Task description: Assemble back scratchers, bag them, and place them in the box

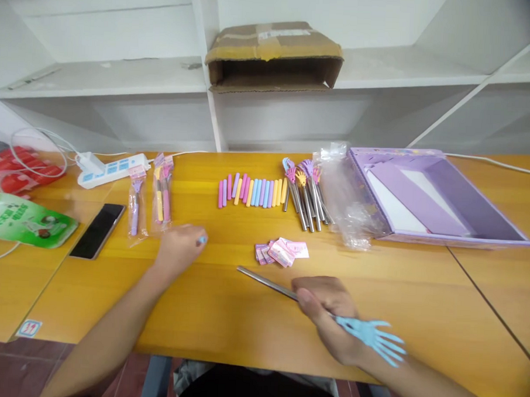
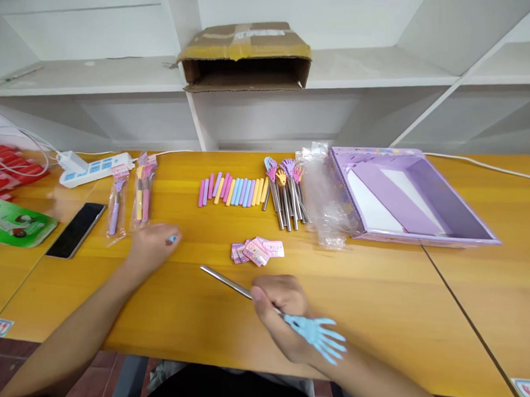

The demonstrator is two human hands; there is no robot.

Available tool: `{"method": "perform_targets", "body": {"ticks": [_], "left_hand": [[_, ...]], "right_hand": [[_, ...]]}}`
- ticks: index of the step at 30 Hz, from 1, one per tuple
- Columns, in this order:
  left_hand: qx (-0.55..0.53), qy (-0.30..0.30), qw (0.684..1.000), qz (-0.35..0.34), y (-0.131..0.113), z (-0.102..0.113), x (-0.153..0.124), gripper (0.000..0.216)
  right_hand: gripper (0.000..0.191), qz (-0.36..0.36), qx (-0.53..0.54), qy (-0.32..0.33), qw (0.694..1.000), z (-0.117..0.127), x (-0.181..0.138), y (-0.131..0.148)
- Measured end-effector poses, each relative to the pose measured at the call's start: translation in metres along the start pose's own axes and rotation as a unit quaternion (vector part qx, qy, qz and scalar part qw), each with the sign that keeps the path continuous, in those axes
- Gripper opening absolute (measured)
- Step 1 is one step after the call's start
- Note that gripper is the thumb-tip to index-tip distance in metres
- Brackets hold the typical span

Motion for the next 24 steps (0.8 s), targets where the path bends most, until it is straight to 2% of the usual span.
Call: {"method": "perform_targets", "body": {"ticks": [2, 4, 6, 8, 11, 13, 15, 17, 19, 21, 24], "left_hand": [[0.035, -0.02, 0.998, 0.058, 0.006, 0.003, 0.013, 0.023], [0.022, -0.015, 0.994, 0.103, 0.003, -0.002, 0.029, 0.003], [-0.009, -0.011, 0.991, 0.134, -0.002, -0.012, 0.049, 0.027], [-0.026, -0.023, 0.987, 0.154, -0.002, -0.026, 0.074, 0.042], [-0.021, -0.045, 0.982, 0.18, 0.006, -0.045, 0.107, 0.046], [-0.023, -0.052, 0.979, 0.194, 0.012, -0.055, 0.119, 0.048], [-0.029, -0.056, 0.978, 0.197, 0.015, -0.062, 0.122, 0.054], [-0.035, -0.058, 0.98, 0.188, 0.018, -0.064, 0.119, 0.059], [-0.037, -0.057, 0.982, 0.175, 0.024, -0.059, 0.118, 0.056], [-0.033, -0.056, 0.984, 0.166, 0.036, -0.046, 0.118, 0.043], [-0.012, -0.068, 0.983, 0.172, 0.067, -0.02, 0.122, 0.026]], "right_hand": [[0.052, 0.025, -0.005, -0.015, 1.0, 0.031, 0.011, 0.001], [0.049, 0.043, -0.017, -0.027, 0.999, 0.058, 0.033, -0.003], [0.046, 0.046, -0.041, -0.073, 0.995, 0.077, 0.064, -0.016], [0.048, 0.001, -0.048, -0.125, 0.991, 0.086, 0.099, -0.036], [0.046, -0.057, -0.105, -0.159, 0.98, 0.083, 0.145, -0.072], [0.038, -0.047, -0.224, -0.163, 0.96, 0.075, 0.167, -0.094], [0.029, -0.025, -0.342, -0.157, 0.926, 0.064, 0.181, -0.112], [0.024, -0.014, -0.402, -0.145, 0.904, 0.055, 0.187, -0.126], [0.021, -0.013, -0.417, -0.135, 0.899, 0.047, 0.187, -0.135], [0.021, -0.003, -0.447, -0.125, 0.886, 0.044, 0.183, -0.139], [0.022, 0.027, -0.503, -0.117, 0.856, 0.044, 0.173, -0.136]]}}
Point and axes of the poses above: each hand's wrist, its own x-axis towards the middle knuckle, its own z-axis out of the back of the hand, y = z × x, the point moved 1 cm from there along x, towards the middle knuckle, and after that the axes turned 15 degrees about -y, right-handed, at the moved point
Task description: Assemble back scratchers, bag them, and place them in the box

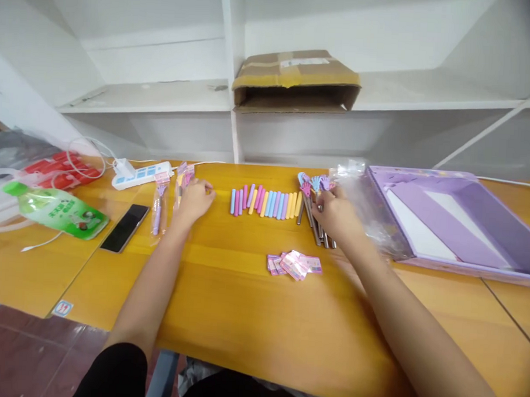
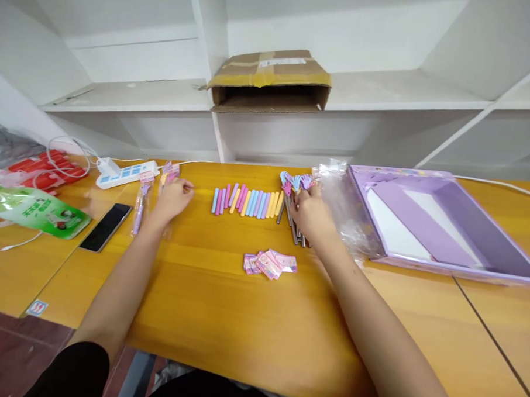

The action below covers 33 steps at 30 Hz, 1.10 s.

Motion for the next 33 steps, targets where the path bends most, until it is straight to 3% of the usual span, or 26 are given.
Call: {"method": "perform_targets", "body": {"ticks": [5, 10, 13, 16, 18, 22, 24, 26, 28, 33], "left_hand": [[0.128, -0.069, 0.988, 0.052, 0.059, 0.027, 0.016, 0.039], [0.097, -0.012, 0.989, 0.11, 0.095, 0.017, 0.014, 0.051], [0.072, -0.046, 0.986, 0.144, 0.101, 0.014, 0.017, 0.065], [0.04, -0.079, 0.982, 0.164, 0.097, 0.02, 0.023, 0.075], [-0.008, -0.069, 0.988, 0.14, 0.084, 0.025, 0.024, 0.074], [-0.165, 0.027, 0.986, 0.023, 0.035, 0.033, 0.0, 0.074], [-0.187, 0.09, 0.978, -0.03, 0.01, 0.037, -0.022, 0.071], [-0.16, 0.129, 0.976, -0.079, -0.005, 0.041, -0.041, 0.067], [-0.089, 0.13, 0.984, -0.089, -0.006, 0.044, -0.048, 0.062], [0.112, 0.034, 0.993, -0.02, 0.023, 0.046, -0.032, 0.044]], "right_hand": [[0.022, 0.047, 0.032, -0.022, 0.998, 0.034, -0.029, 0.009], [0.022, 0.08, 0.111, -0.011, 0.991, 0.069, -0.077, 0.026], [0.022, 0.08, 0.155, -0.026, 0.984, 0.078, -0.096, 0.029], [0.022, 0.061, 0.209, -0.048, 0.975, 0.077, -0.103, 0.028], [0.022, 0.058, 0.235, -0.054, 0.969, 0.075, -0.105, 0.029], [0.012, 0.083, 0.265, -0.026, 0.96, 0.069, -0.112, 0.035], [0.009, 0.094, 0.27, -0.011, 0.958, 0.068, -0.118, 0.04], [0.008, 0.103, 0.275, 0.006, 0.956, 0.067, -0.122, 0.045], [0.008, 0.108, 0.281, 0.026, 0.953, 0.067, -0.124, 0.048], [0.011, 0.107, 0.283, 0.032, 0.953, 0.067, -0.121, 0.045]]}}
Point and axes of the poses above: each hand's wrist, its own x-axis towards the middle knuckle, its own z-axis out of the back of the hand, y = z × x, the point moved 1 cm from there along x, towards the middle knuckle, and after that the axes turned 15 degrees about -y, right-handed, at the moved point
